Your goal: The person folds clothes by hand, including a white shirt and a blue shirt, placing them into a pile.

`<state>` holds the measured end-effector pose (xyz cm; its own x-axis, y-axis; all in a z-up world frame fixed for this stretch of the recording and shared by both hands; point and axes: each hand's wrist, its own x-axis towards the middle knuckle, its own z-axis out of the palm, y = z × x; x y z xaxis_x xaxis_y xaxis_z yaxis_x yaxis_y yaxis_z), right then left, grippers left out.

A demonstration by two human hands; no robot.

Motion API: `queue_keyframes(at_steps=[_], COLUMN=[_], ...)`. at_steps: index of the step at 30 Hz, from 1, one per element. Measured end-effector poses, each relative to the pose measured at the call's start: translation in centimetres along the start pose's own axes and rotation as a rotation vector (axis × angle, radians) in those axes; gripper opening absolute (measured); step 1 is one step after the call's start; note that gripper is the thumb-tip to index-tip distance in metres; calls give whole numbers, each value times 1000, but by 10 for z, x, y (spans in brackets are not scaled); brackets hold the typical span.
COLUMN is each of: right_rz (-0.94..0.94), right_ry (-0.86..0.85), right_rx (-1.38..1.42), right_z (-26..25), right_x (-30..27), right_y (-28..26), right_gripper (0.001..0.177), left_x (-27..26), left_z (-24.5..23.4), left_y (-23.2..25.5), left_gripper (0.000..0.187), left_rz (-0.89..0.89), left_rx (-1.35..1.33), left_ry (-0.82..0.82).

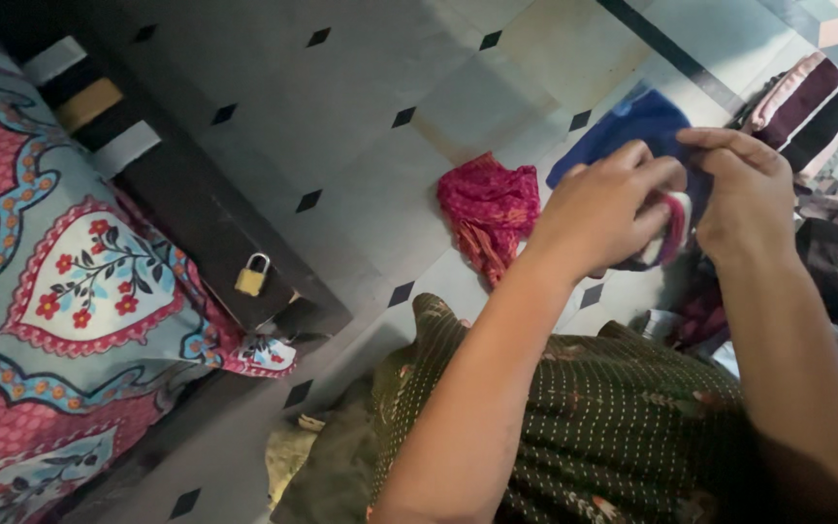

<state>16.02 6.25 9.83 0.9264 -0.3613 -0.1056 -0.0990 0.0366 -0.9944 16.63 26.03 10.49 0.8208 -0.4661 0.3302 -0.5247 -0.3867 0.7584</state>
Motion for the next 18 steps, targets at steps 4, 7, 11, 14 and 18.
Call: queue_keyframes(at_steps=[4,7,11,14,18], right_rz=[-325,-475,-493,-492,-499], right_ry=[-20,-140,-288,-123,52], right_rx=[-523,-605,-716,-785,-944], right_z=[15,21,31,21,-12], right_x=[-31,-50,-65,-63,-55], right_y=[-19,-36,-30,-16,0], right_gripper=[23,29,49,43,23], left_x=[4,10,9,5,1], left_z=[7,8,10,6,0], left_y=[-2,-10,-2,4,10], left_gripper=[17,18,24,19,19], left_rz=[-1,-171,-213,-170,-105], left_rx=[156,-7,-141,-57,33], left_ry=[205,210,173,97,38])
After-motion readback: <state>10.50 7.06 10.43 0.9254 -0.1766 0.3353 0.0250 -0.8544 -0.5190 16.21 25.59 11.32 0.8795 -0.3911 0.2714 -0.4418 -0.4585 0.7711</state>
